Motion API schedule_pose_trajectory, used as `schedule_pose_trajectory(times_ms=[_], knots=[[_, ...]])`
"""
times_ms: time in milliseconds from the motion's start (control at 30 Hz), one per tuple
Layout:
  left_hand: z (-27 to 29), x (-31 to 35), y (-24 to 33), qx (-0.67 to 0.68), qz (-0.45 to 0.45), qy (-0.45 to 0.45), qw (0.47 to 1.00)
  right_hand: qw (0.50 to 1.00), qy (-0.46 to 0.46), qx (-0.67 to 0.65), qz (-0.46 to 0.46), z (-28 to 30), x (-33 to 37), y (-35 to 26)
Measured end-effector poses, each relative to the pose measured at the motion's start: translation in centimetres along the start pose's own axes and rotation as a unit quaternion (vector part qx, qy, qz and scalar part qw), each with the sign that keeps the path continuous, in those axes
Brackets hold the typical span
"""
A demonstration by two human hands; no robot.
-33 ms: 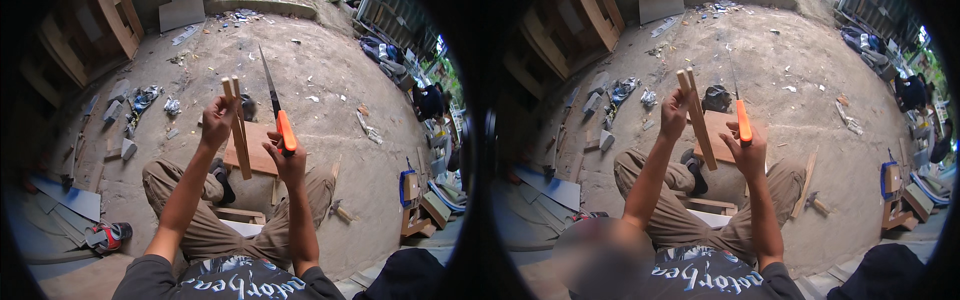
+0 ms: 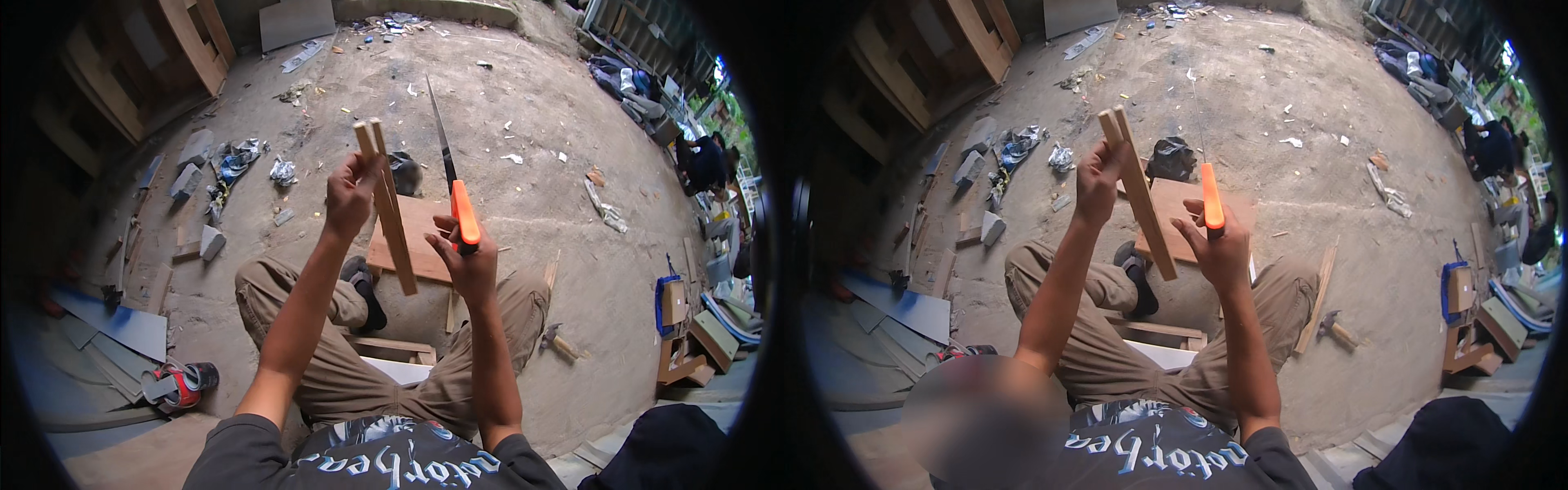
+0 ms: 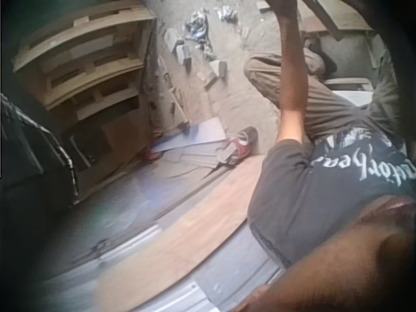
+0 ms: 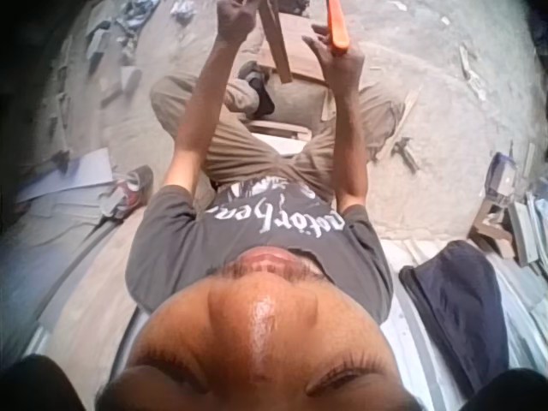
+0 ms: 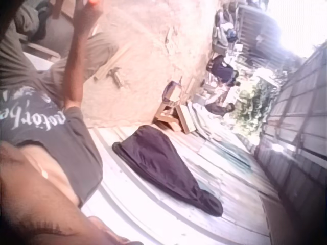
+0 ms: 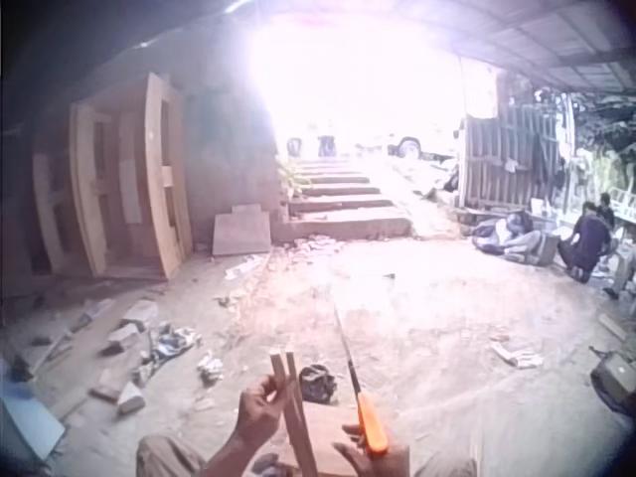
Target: The person uses a hand saw to cut a wooden stick, then assembles a small wooden box by fitting the cut pieces into a frame and securing them with a hammer. The person works on the ground in a cluttered outdoor area.
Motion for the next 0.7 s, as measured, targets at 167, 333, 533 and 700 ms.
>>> schedule_pose_trajectory(times_ms=[167,333,533,700], knots=[[1.5,-0.1,-0.8,0.128,0.069,0.02,0.989,0.981,-0.022,-0.182,-0.07,-3.2,2.0,2.1],[2.8,0.6,-2.3,0.117,0.061,0.048,0.99,0.939,-0.076,-0.311,-0.128,-5.0,3.0,0.7],[0.4,1.5,-1.9,0.061,0.097,0.022,0.993,0.928,-0.057,-0.331,-0.163,-5.1,3.8,1.6],[-1.1,1.0,-2.3,0.047,0.142,-0.085,0.985,0.936,-0.014,-0.307,-0.171,-3.9,4.2,3.6]])
Point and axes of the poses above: each hand's wrist, its own x-axis away from the middle knuckle, its own z-axis out of the back of the hand, y = z × x, the point moved 9 cm from there along -x, towards the middle knuckle, and after that the axes turned 7 degrees about z, right-handed, at the moved point
